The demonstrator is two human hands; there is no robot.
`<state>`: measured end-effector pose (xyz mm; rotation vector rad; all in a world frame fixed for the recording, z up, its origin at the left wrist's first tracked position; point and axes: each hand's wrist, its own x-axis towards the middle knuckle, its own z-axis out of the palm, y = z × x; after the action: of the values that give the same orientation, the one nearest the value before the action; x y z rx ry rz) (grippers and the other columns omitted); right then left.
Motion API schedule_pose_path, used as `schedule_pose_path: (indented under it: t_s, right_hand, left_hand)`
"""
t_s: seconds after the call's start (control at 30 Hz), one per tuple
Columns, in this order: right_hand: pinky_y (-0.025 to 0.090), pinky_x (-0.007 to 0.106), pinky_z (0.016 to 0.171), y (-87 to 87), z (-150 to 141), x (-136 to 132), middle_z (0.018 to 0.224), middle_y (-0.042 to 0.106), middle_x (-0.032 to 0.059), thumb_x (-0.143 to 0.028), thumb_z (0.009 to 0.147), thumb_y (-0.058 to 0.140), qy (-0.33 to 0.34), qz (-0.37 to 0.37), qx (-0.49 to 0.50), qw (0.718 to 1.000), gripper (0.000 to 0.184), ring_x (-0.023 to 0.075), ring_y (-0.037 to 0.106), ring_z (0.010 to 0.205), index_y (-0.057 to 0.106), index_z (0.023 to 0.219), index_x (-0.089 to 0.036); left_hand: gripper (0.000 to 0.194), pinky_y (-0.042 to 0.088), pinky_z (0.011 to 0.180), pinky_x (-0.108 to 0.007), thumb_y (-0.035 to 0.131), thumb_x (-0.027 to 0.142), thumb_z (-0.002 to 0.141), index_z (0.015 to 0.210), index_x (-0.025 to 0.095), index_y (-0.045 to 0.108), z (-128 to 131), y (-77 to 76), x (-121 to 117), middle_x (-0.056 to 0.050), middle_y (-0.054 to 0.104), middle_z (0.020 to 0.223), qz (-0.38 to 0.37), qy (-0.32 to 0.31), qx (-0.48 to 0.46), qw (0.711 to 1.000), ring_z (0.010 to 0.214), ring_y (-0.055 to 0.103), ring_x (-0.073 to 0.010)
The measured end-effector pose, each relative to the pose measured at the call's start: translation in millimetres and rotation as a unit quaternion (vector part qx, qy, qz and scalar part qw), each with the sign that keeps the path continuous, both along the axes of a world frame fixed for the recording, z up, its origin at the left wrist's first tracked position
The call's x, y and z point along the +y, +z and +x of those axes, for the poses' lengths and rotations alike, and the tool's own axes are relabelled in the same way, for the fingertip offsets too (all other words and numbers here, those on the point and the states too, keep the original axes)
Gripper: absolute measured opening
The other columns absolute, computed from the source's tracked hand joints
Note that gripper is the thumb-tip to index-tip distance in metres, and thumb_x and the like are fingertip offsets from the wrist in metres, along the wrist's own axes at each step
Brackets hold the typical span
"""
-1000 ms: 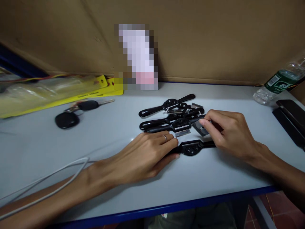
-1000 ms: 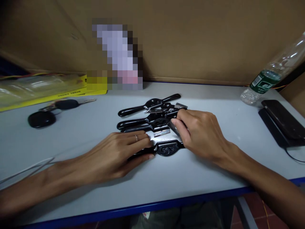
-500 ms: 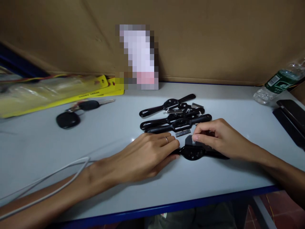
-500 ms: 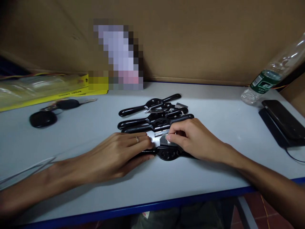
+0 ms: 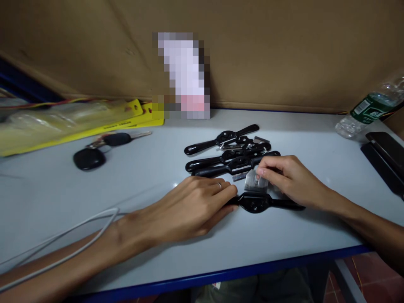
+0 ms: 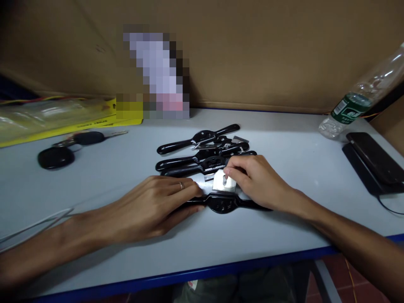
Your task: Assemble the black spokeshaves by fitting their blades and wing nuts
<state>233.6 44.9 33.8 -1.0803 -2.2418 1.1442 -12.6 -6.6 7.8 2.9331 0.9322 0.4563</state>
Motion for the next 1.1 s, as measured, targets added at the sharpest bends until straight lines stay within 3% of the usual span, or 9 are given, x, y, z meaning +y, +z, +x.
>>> schedule_pose_path:
  t_s: [0.13, 0.23, 0.47, 0.57, 0.67, 0.73, 0.83, 1.1]
  right_hand:
    - [0.033, 0.027, 0.061, 5.0, 3, 2, 0.065, 0.053, -0.0047, -0.030, 0.098, 0.054, -0.085, 0.069, 0.029, 0.994, 0.027, 0.0105, 0.045, 0.061, 0.060, 0.074, -0.019]
    - [0.031, 0.028, 0.058, 7.6, 5, 4, 0.061, 0.047, -0.0058, -0.030, 0.097, 0.055, -0.111, 0.094, 0.038, 0.989, 0.027, 0.0100, 0.040, 0.058, 0.060, 0.073, -0.019]
    - [0.029, 0.028, 0.055, 6.2, 3, 2, 0.058, 0.044, -0.0067, -0.026, 0.097, 0.054, -0.132, 0.141, 0.057, 0.980, 0.026, 0.0094, 0.036, 0.054, 0.058, 0.072, -0.019]
    - [0.029, 0.028, 0.054, 6.5, 4, 2, 0.058, 0.043, -0.0067, -0.028, 0.098, 0.054, -0.140, 0.145, 0.062, 0.977, 0.027, 0.0096, 0.037, 0.054, 0.056, 0.072, -0.020]
    - [0.028, 0.029, 0.054, 8.3, 5, 2, 0.057, 0.042, -0.0068, -0.031, 0.099, 0.053, -0.157, 0.150, 0.073, 0.973, 0.029, 0.0098, 0.037, 0.054, 0.055, 0.072, -0.020]
    - [0.028, 0.029, 0.054, 9.6, 5, 2, 0.057, 0.042, -0.0069, -0.032, 0.100, 0.053, -0.164, 0.152, 0.077, 0.972, 0.029, 0.0097, 0.036, 0.053, 0.055, 0.073, -0.020]
    - [0.028, 0.029, 0.054, 10.3, 5, 2, 0.057, 0.042, -0.0070, -0.031, 0.100, 0.053, -0.163, 0.164, 0.073, 0.970, 0.029, 0.0096, 0.036, 0.053, 0.055, 0.073, -0.020]
    - [0.029, 0.029, 0.054, 7.0, 5, 3, 0.057, 0.042, -0.0073, -0.029, 0.100, 0.052, -0.157, 0.180, 0.055, 0.970, 0.029, 0.0096, 0.037, 0.054, 0.053, 0.072, -0.021]
  left_hand:
    - [0.032, 0.033, 0.051, -0.031, 0.042, 0.028, 0.107, 0.080, 0.019, 0.057, 2, 4.1, -5, 0.001, 0.057, 0.064, 0.016, -0.022, 0.001, 1.000, 0.052, 0.050, -0.0146]
    - [0.039, 0.032, 0.051, -0.033, 0.040, 0.026, 0.107, 0.072, 0.020, 0.055, 6, 7.5, -10, 0.001, 0.056, 0.061, 0.004, -0.045, -0.018, 0.999, 0.053, 0.050, -0.0149]
    - [0.038, 0.041, 0.057, -0.031, 0.038, 0.020, 0.105, 0.071, 0.019, 0.056, 10, 15.2, -16, 0.001, 0.055, 0.062, -0.118, -0.122, -0.095, 0.981, 0.059, 0.051, -0.0153]
    - [0.025, 0.045, 0.060, -0.030, 0.041, 0.007, 0.095, 0.092, 0.016, 0.064, 9, 13.2, -15, -0.004, 0.062, 0.080, -0.100, -0.095, -0.108, 0.985, 0.071, 0.055, -0.0176]
    - [0.042, 0.052, 0.073, -0.033, 0.042, 0.002, 0.090, 0.124, 0.015, 0.061, 8, 10.9, -14, -0.010, 0.066, 0.110, -0.046, -0.075, -0.073, 0.993, 0.095, 0.061, -0.0229]
    - [0.042, 0.054, 0.083, -0.037, 0.044, 0.005, 0.091, 0.128, 0.015, 0.061, 10, 11.2, -15, -0.012, 0.066, 0.118, -0.047, -0.093, -0.057, 0.993, 0.105, 0.061, -0.0251]
    - [0.041, 0.052, 0.089, -0.038, 0.049, 0.008, 0.091, 0.131, 0.014, 0.060, 13, 13.6, -18, -0.012, 0.069, 0.118, -0.068, -0.118, -0.048, 0.990, 0.108, 0.060, -0.0264]
    - [0.038, 0.048, 0.084, -0.038, 0.058, 0.016, 0.090, 0.127, 0.015, 0.064, 20, 16.2, -32, -0.005, 0.072, 0.098, -0.098, -0.170, -0.068, 0.978, 0.089, 0.059, -0.0230]
